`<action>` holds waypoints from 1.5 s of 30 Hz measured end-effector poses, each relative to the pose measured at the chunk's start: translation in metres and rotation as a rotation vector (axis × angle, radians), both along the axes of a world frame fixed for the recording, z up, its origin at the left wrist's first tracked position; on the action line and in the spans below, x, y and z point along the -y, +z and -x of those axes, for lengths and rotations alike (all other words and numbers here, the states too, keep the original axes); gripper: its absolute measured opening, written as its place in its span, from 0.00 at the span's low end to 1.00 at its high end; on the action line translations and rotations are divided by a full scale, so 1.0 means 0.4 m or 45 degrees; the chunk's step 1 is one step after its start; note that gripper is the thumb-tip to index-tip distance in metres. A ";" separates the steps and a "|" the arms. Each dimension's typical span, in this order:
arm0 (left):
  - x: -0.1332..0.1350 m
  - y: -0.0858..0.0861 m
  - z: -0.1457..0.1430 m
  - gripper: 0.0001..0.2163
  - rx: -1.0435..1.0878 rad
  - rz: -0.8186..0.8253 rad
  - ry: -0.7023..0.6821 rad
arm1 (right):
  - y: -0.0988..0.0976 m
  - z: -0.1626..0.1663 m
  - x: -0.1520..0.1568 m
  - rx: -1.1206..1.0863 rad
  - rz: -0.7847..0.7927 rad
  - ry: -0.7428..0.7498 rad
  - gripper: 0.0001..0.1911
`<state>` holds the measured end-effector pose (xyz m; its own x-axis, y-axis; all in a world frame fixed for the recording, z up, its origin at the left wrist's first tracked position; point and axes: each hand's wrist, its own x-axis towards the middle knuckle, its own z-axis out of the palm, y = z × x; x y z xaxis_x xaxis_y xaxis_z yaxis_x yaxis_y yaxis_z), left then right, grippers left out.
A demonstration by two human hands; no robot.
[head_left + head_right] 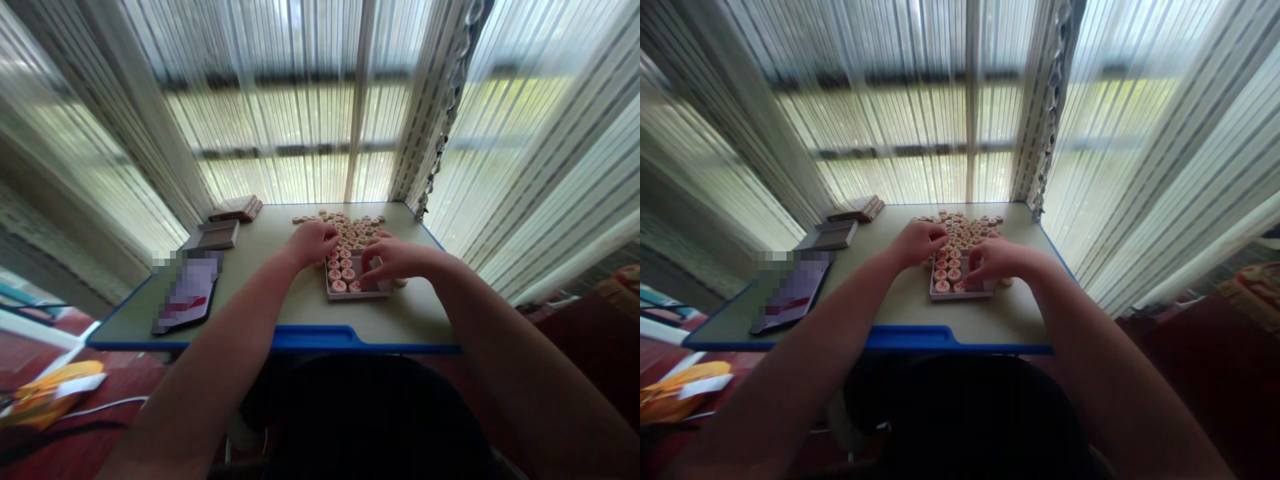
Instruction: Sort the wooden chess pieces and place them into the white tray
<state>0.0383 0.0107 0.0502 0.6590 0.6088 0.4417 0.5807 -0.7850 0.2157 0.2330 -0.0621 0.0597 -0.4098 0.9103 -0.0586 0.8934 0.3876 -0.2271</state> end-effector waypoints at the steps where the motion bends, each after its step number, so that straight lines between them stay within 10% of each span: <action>1: 0.000 0.000 0.001 0.13 -0.005 -0.009 0.000 | 0.000 -0.001 0.000 0.007 0.009 0.010 0.26; 37: -0.009 -0.001 0.006 0.13 -0.131 -0.161 0.014 | -0.003 0.013 0.004 0.111 -0.142 0.074 0.13; 45: -0.018 -0.010 0.008 0.11 -0.028 -0.129 0.145 | 0.007 -0.007 -0.003 -0.158 -0.509 -0.182 0.15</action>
<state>0.0349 0.0179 0.0462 0.5982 0.6333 0.4910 0.6709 -0.7309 0.1252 0.2358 -0.0609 0.0623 -0.2600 0.8994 0.3514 0.9198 0.3415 -0.1934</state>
